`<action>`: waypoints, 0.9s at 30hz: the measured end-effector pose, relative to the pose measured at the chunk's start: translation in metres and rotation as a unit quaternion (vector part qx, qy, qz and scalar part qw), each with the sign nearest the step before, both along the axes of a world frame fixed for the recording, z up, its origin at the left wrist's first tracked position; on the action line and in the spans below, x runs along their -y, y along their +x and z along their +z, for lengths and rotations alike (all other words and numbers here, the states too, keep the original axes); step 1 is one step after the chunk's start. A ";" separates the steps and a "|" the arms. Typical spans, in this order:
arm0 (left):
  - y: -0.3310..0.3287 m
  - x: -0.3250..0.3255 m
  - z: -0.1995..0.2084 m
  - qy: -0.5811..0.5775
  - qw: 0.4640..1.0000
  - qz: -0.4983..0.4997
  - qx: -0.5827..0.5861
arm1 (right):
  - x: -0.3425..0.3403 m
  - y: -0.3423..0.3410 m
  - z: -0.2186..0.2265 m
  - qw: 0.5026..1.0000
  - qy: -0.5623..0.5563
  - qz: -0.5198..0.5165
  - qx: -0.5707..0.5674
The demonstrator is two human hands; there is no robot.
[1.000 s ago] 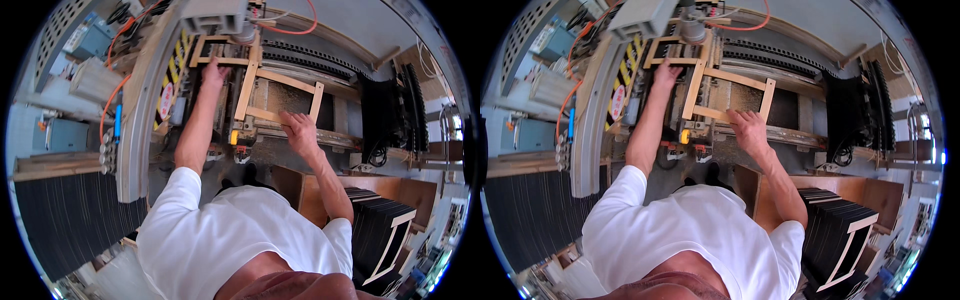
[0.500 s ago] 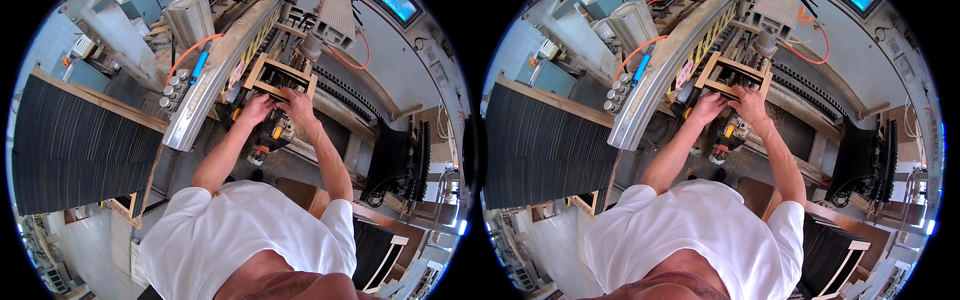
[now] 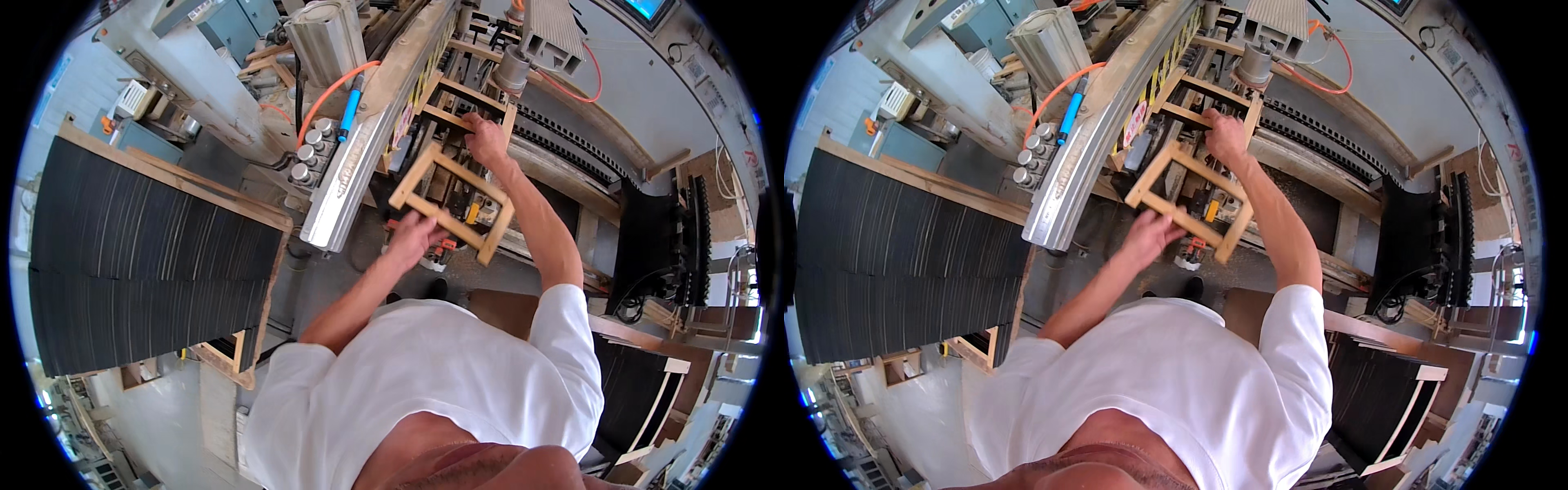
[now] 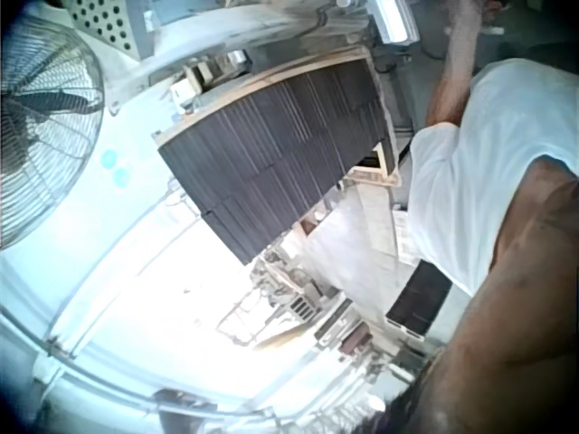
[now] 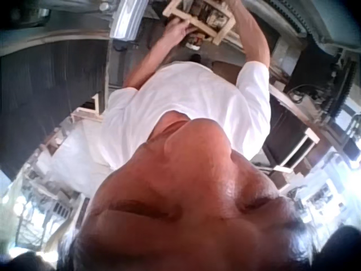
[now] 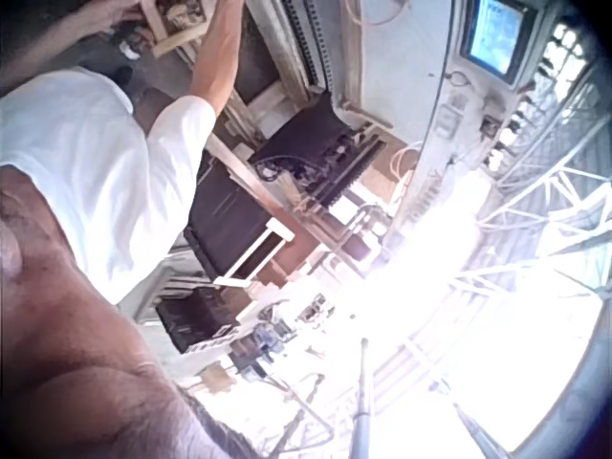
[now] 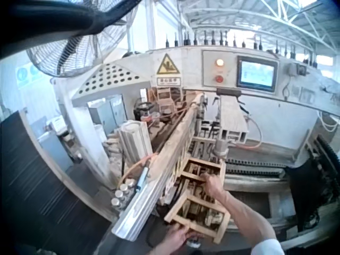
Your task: The person repeatedly picks up small rectangular wooden frames from a pile, places them into a machine, and then removes them to place them on a stack. The task involves continuous handling of the frames between the machine and the stack.
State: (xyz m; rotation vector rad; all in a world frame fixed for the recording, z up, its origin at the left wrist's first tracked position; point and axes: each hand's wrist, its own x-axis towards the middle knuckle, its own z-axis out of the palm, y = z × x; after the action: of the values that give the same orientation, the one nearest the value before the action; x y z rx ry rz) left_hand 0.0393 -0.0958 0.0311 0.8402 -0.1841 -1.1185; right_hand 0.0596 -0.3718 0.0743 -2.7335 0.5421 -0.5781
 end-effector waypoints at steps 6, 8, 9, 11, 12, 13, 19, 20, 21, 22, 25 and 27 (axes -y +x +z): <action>-0.047 -0.091 -0.011 0.064 0.997 -0.048 0.001 | 0.019 0.025 -0.002 0.997 -0.067 -0.012 -0.040; -0.053 -0.110 -0.018 0.054 0.997 -0.034 -0.053 | 0.021 0.032 -0.004 0.993 -0.094 0.001 -0.068; -0.052 -0.115 -0.018 0.063 0.996 -0.028 -0.063 | 0.022 0.036 -0.003 0.991 -0.108 0.007 -0.082; -0.050 -0.122 -0.017 0.079 0.993 -0.013 -0.086 | 0.030 0.044 0.000 0.985 -0.142 0.012 -0.100; -0.051 -0.124 -0.019 0.077 0.994 0.001 -0.077 | 0.032 0.044 0.003 0.983 -0.156 0.023 -0.092; -0.054 -0.126 -0.019 0.083 0.993 0.007 -0.085 | 0.035 0.045 0.004 0.981 -0.171 0.035 -0.084; -0.074 -0.132 -0.007 0.115 0.985 0.070 -0.112 | 0.060 0.073 0.008 0.928 -0.327 0.048 -0.172; -0.076 -0.134 -0.006 0.120 0.982 0.082 -0.124 | 0.065 0.084 0.013 0.913 -0.351 0.047 -0.202; -0.078 -0.136 -0.005 0.124 0.978 0.096 -0.136 | 0.067 0.092 0.015 0.897 -0.374 0.047 -0.231; -0.079 -0.138 -0.008 0.128 0.979 0.102 -0.126 | 0.070 0.095 0.016 0.889 -0.395 0.050 -0.225; -0.083 -0.147 -0.018 0.126 0.977 0.129 -0.114 | 0.077 0.112 0.025 0.880 -0.396 0.044 -0.259; -0.085 -0.148 -0.017 0.131 0.972 0.152 -0.120 | 0.099 0.128 0.016 0.889 -0.371 0.030 -0.265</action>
State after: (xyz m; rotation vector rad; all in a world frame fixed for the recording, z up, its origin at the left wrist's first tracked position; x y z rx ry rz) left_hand -0.0457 0.0521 0.0137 0.9230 0.2917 -0.9543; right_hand 0.1878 -0.4703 0.0900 -3.6583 0.3937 0.0297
